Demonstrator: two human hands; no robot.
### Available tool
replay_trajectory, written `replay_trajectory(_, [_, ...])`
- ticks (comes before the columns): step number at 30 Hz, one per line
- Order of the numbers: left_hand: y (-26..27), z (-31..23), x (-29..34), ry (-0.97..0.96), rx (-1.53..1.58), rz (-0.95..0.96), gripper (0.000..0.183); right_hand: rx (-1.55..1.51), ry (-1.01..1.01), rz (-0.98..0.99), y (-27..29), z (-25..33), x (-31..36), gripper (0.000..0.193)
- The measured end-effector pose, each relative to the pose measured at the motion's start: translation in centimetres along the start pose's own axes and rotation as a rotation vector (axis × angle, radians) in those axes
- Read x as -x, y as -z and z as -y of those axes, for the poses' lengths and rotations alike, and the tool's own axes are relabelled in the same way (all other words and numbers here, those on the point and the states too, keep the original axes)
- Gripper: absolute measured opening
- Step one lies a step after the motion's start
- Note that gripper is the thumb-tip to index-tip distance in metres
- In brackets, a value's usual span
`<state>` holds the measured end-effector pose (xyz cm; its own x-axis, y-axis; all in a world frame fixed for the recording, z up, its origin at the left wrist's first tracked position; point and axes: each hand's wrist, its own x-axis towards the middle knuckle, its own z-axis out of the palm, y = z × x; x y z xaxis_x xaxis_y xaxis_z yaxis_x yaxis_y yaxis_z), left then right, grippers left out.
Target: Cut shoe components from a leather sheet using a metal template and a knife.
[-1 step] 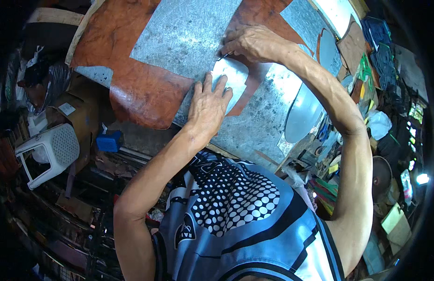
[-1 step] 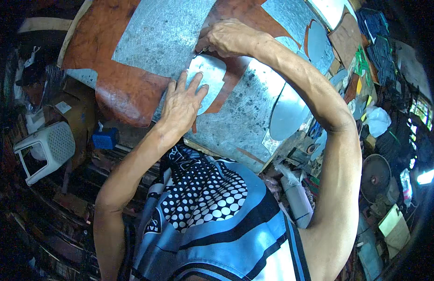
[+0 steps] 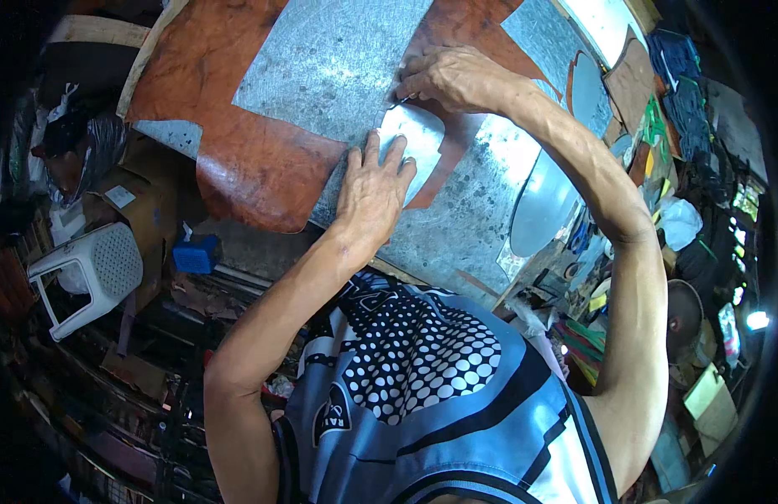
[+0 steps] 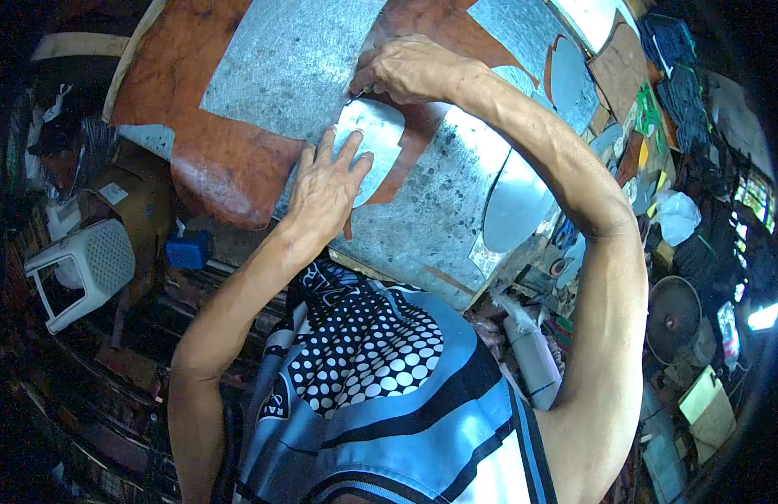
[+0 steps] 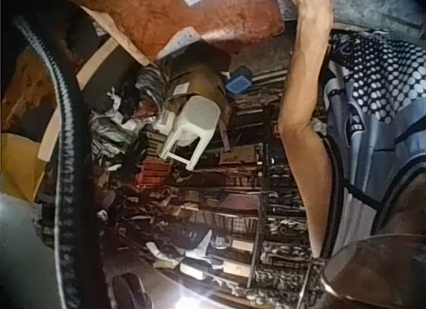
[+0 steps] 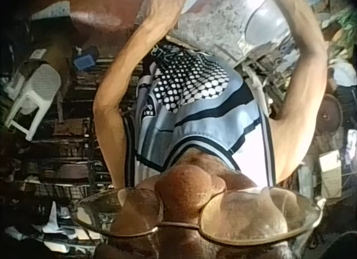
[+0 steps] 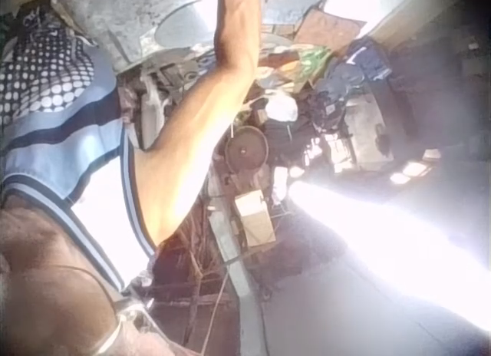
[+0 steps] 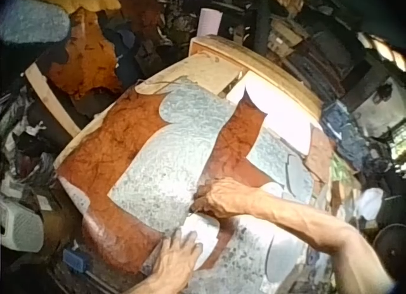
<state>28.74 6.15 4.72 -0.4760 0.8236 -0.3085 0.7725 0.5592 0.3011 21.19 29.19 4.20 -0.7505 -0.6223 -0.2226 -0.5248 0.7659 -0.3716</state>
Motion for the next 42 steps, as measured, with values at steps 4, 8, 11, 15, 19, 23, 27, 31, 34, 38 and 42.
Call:
replay_trajectory(4, [0.0,0.1,0.0,0.003,-0.006,-0.015,0.046,-0.002,-0.026,-0.017,0.2,0.3,0.2,0.029])
replay_trajectory(8, [0.0,0.1,-0.3,0.009,0.018,-0.001,0.044,-0.047,-0.082,0.041,-0.3,-0.4,0.5,0.028])
replay_trajectory(11, [-0.3,0.2,-0.4,0.008,-0.034,0.011,0.092,-0.093,-0.083,0.013,-0.8,-0.5,1.1,0.027])
replay_trajectory(15, [0.0,0.1,-0.5,0.007,-0.014,0.019,0.068,-0.085,-0.073,-0.001,-1.3,-0.6,1.9,0.029])
replay_trajectory(19, [0.3,0.1,-0.5,0.022,0.006,0.046,0.045,-0.097,-0.12,-0.041,-1.9,0.5,2.5,0.033])
replay_trajectory(23, [0.3,0.2,-0.4,0.019,0.005,0.059,0.045,-0.127,-0.176,-0.044,-1.7,1.0,3.1,0.034])
replay_trajectory(27, [0.2,0.2,-0.5,0.013,-0.005,0.04,0.045,-0.143,-0.19,-0.036,-2.2,1.1,3.8,0.033])
replay_trajectory(31, [0.4,0.1,-0.6,0.007,-0.014,0.053,0.044,-0.132,-0.219,-0.181,-2.9,1.7,5.1,0.028])
replay_trajectory(34, [0.4,0.1,-0.5,0.009,-0.033,0.046,0.044,-0.174,-0.321,-0.161,-2.8,3.1,6.1,0.03])
replay_trajectory(38, [0.4,0.1,-0.5,-0.002,-0.046,0.049,0.045,-0.236,-0.433,-0.209,-3.9,4.3,7.6,0.031])
replay_trajectory(42, [0.1,0.1,-0.5,0.005,-0.048,0.034,0.046,-0.289,-0.533,-0.26,-4.0,5.8,8.2,0.027])
